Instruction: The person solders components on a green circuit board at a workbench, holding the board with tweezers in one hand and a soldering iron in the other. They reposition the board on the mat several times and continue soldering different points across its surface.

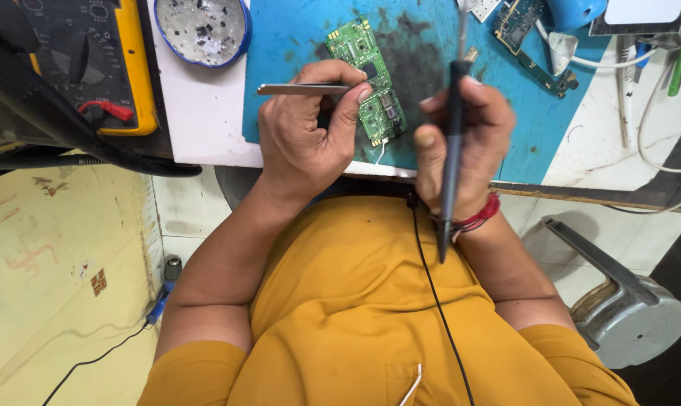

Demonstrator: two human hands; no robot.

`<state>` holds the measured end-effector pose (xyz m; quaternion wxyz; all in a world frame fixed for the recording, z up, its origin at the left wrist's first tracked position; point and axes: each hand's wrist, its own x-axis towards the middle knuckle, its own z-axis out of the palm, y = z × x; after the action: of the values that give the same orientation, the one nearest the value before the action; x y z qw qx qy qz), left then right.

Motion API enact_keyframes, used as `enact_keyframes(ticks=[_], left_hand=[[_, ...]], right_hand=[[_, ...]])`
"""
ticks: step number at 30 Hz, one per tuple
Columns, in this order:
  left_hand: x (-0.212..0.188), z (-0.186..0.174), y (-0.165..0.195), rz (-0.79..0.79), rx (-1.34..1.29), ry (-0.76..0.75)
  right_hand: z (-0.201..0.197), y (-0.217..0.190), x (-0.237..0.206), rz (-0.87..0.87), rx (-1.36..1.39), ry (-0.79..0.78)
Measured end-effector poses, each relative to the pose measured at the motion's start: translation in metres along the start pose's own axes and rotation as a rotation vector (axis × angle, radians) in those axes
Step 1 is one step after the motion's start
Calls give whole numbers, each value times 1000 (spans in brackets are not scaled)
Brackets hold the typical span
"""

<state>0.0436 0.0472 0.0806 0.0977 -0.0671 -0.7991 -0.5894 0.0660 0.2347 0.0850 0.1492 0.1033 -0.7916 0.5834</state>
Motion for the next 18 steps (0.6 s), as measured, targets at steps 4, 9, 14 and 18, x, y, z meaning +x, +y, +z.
enact_keyframes(ticks=[4, 9, 14, 18], left_hand=[[0, 1, 0, -5, 3, -9], [1, 1, 0, 6, 22, -14], [3, 1, 0, 15, 45, -18], [4, 2, 0, 8, 46, -24]], right_hand=[[-21, 4, 7, -66, -274, -61], [-29, 14, 6, -59, -282, -108], [-24, 18, 8, -63, -187, -171], [-26, 17, 11, -55, -227, -188]])
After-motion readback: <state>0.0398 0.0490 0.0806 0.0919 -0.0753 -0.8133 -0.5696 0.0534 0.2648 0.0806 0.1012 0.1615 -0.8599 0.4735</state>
